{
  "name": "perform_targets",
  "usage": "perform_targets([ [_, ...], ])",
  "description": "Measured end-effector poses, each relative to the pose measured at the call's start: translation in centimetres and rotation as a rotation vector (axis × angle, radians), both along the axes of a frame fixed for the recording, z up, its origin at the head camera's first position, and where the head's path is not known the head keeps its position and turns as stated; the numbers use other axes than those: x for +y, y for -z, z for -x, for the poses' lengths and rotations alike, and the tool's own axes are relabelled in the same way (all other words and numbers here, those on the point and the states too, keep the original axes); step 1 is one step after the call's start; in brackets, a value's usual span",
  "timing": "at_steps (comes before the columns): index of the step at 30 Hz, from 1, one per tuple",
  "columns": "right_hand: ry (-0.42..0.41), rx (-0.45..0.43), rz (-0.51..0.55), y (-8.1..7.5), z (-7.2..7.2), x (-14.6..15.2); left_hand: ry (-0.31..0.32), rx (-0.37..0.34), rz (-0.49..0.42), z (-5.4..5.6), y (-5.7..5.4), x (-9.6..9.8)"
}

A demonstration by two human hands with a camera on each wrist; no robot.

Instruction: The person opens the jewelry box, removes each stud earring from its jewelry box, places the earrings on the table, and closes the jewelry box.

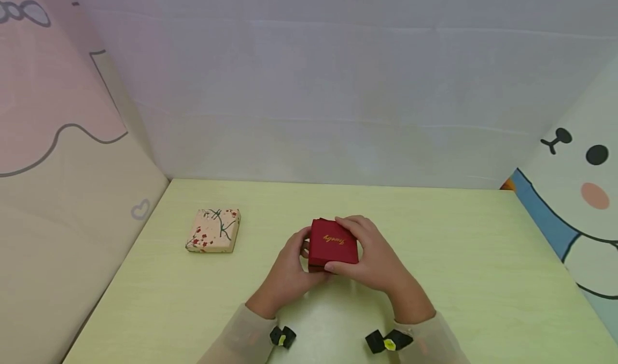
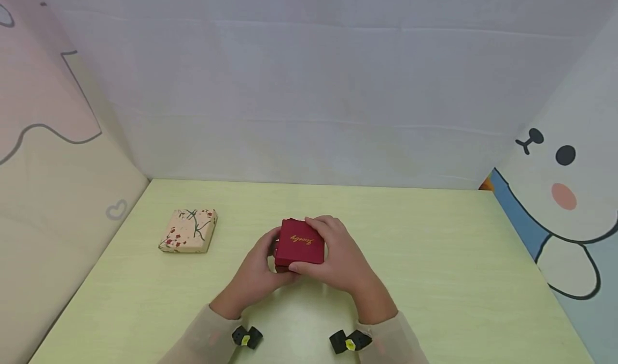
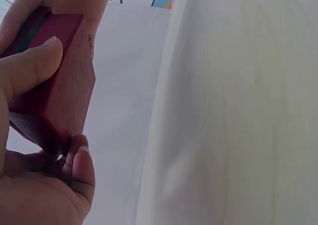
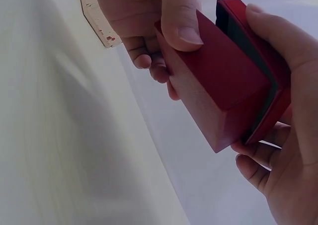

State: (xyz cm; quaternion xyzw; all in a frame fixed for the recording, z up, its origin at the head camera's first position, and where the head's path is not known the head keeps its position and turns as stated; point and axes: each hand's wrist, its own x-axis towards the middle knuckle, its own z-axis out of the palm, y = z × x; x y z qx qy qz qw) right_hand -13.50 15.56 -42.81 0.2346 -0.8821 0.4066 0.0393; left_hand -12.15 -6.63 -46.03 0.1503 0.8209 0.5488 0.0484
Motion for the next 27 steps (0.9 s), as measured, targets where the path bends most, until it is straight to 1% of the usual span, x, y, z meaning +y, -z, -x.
perform_targets([
  [5,0.002,0.01,0.001,-0.4,0.0,0.2,-0.014,0.005,0.005,0.1,0.0,-0.1],
  [9,-0.011,0.018,0.001,-0.6,0.0,0.1,-0.02,0.002,-0.008,0.1,0.1,-0.3],
  [14,-0.024,0.026,-0.024,-1.0,0.2,0.0,-0.017,-0.002,-0.022,0.1,0.3,-0.5],
  [18,-0.037,0.029,-0.054,-1.2,0.6,0.3,-0.013,-0.013,-0.019,0.1,0.3,-0.4],
  [23,-0.079,0.039,-0.076,-1.7,1.2,1.4,-0.015,-0.021,-0.017,0.0,-0.1,-0.2],
  [27,-0.077,0.059,-0.116,-2.1,1.8,2.4,-0.018,-0.041,-0.007,-0.1,-0.3,-0.2],
])
